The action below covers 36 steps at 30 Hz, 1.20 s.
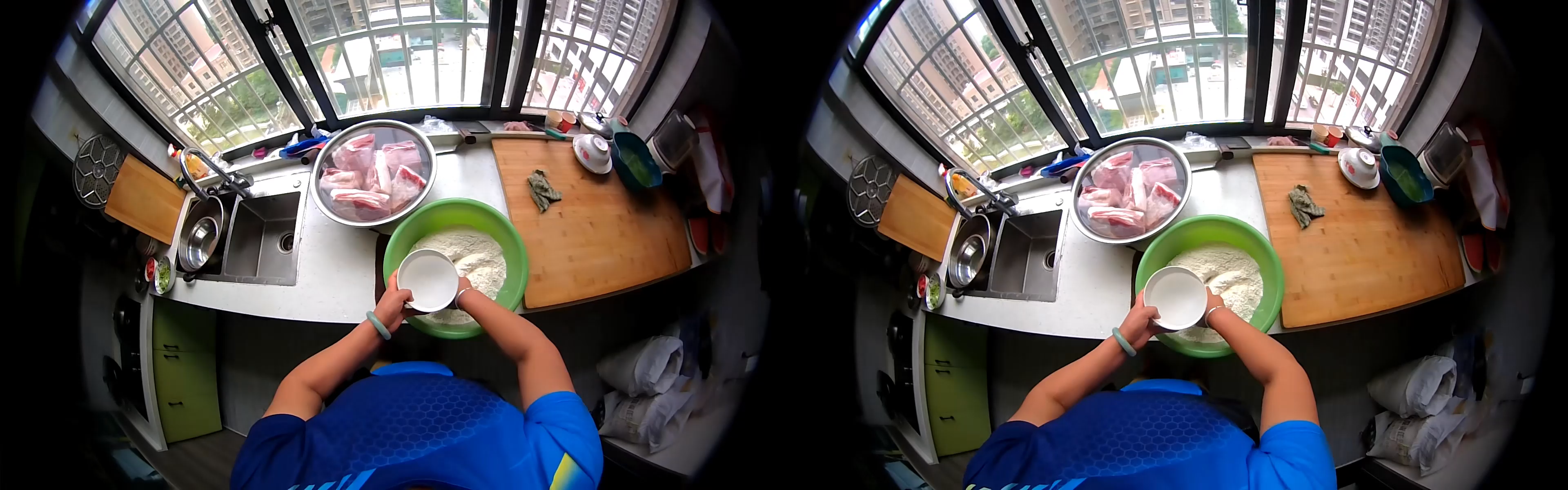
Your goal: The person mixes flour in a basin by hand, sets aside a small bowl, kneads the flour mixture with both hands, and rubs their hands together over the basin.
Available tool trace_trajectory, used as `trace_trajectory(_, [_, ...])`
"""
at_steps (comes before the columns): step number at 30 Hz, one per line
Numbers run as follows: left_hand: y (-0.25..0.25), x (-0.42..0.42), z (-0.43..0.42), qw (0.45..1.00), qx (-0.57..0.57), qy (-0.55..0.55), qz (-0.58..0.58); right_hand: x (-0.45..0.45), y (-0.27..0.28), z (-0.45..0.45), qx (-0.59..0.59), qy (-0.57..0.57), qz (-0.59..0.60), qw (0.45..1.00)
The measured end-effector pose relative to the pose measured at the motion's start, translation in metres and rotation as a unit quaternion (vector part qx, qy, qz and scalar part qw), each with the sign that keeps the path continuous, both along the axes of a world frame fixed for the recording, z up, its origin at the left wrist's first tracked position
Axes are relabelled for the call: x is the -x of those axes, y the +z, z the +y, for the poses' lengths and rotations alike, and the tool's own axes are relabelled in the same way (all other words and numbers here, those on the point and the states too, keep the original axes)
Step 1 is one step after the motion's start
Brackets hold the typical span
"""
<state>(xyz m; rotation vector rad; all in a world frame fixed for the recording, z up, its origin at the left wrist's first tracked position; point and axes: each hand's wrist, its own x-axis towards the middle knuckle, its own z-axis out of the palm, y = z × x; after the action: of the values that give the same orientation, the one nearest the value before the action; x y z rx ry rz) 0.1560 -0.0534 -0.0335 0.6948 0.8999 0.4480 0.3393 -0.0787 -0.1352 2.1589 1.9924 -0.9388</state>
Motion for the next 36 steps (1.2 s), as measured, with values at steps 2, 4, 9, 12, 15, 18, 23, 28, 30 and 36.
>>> trace_trajectory(2, [0.006,0.002,-0.002,1.000,-0.008,0.002,0.002,-0.012,0.013,-0.017,0.010,0.083,-0.039,0.996])
trace_trajectory(4, [0.007,0.004,-0.001,1.000,-0.015,0.007,0.004,-0.038,0.021,-0.013,0.017,0.122,-0.121,0.985])
trace_trajectory(9, [-0.001,0.003,-0.003,0.999,-0.033,0.019,0.030,-0.020,0.023,0.023,0.011,-0.058,-0.107,0.992])
trace_trajectory(12, [-0.006,0.004,-0.002,0.998,-0.041,0.030,0.038,-0.004,-0.010,0.008,-0.012,0.008,0.007,1.000])
trace_trajectory(15, [0.000,0.007,-0.002,0.997,-0.044,0.032,0.050,-0.023,-0.006,-0.004,0.015,0.130,-0.044,0.990])
trace_trajectory(18, [0.000,0.007,-0.004,0.997,-0.052,0.047,0.043,-0.046,0.026,0.011,0.046,0.109,-0.117,0.986])
trace_trajectory(23, [-0.003,0.004,-0.004,0.996,-0.056,0.044,0.046,-0.012,-0.037,0.029,-0.035,-0.018,-0.065,0.997])
trace_trajectory(28, [-0.005,0.009,-0.002,0.997,-0.058,0.040,0.029,-0.018,-0.001,-0.015,-0.012,0.212,-0.119,0.970])
trace_trajectory(30, [-0.004,0.012,-0.003,0.997,-0.051,0.049,-0.001,-0.048,0.016,-0.008,0.021,0.186,-0.157,0.970])
trace_trajectory(36, [0.012,0.013,0.008,0.995,-0.014,0.076,-0.056,-0.012,0.014,0.036,0.033,0.004,-0.094,0.995])
